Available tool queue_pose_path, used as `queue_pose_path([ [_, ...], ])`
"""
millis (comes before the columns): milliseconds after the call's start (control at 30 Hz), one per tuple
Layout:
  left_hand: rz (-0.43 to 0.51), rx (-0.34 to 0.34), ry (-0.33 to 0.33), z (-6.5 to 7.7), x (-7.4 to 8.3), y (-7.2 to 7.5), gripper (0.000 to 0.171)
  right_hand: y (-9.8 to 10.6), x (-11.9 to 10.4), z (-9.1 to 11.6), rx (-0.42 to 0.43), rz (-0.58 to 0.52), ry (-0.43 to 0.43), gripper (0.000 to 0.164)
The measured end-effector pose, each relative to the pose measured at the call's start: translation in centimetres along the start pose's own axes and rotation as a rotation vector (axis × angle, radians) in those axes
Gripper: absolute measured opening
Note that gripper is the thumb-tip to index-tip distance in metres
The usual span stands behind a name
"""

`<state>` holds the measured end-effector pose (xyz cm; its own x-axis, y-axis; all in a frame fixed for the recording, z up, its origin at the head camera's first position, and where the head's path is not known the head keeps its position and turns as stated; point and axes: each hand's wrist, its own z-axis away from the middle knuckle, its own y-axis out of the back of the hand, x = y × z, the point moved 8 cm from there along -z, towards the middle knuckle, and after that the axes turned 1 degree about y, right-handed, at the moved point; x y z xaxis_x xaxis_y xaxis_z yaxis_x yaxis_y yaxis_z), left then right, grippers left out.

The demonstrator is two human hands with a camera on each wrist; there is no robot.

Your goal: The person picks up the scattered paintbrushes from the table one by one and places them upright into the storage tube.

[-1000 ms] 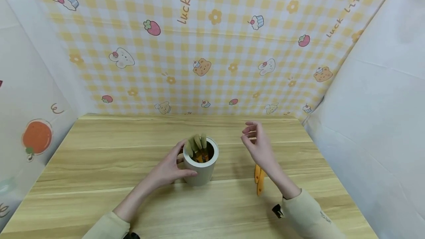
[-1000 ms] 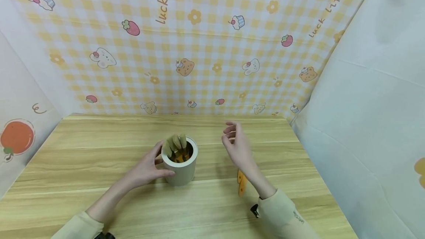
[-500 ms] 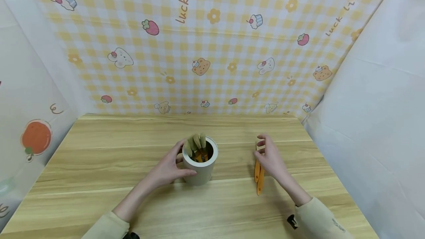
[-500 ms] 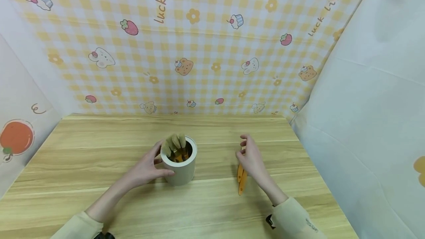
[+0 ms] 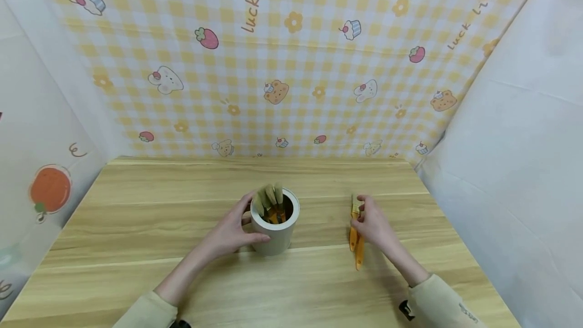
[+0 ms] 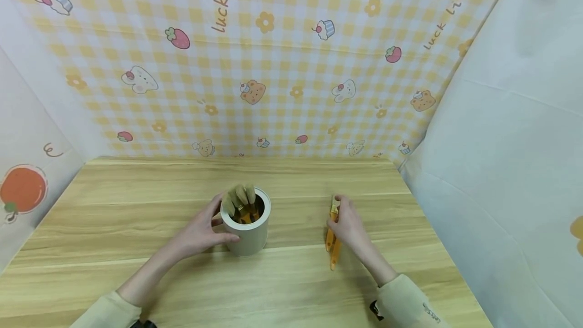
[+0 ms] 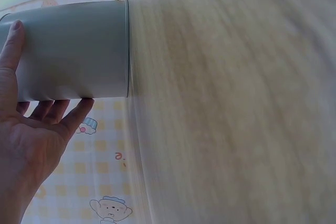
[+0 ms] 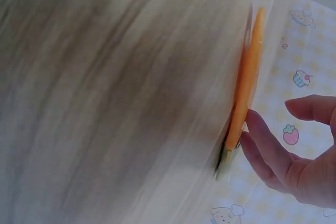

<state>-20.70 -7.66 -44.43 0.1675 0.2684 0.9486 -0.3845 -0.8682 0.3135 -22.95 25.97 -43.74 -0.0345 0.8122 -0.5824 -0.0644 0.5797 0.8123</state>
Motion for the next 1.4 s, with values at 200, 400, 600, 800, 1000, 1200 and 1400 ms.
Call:
queue_pose_path([
  [200, 0.000, -0.001, 0.009, 0.1, -0.2, -0.2, 0.104, -0.7, 0.3, -0.1, -0.034, 0.048, -0.022, 0.072],
  [400, -0.013, 0.011, 0.001, 0.0, -0.1, 0.0, 0.104, -0.7, 0.3, -0.6, -0.024, 0.072, -0.019, 0.078],
  [600, -0.013, 0.002, -0.010, -0.1, 0.1, 0.0, 0.103, -1.0, 0.7, -1.0, -0.032, 0.093, -0.031, 0.084],
  [800, 0.001, -0.003, -0.007, -0.1, 0.0, 0.0, 0.102, -1.1, 0.7, -1.3, -0.027, 0.110, -0.033, 0.085],
  [1000, 0.004, -0.002, 0.013, -0.2, -0.2, 0.1, 0.103, -1.1, 0.6, -1.5, -0.020, 0.118, -0.025, 0.086],
  [1200, -0.014, 0.001, -0.003, -0.2, -0.1, 0.1, 0.103, -1.3, 0.6, -1.6, -0.040, 0.121, -0.044, 0.087],
  [1400, -0.038, 0.011, -0.001, -0.1, 0.0, 0.2, 0.104, -1.4, 0.8, -1.7, -0.053, 0.101, -0.055, 0.091],
])
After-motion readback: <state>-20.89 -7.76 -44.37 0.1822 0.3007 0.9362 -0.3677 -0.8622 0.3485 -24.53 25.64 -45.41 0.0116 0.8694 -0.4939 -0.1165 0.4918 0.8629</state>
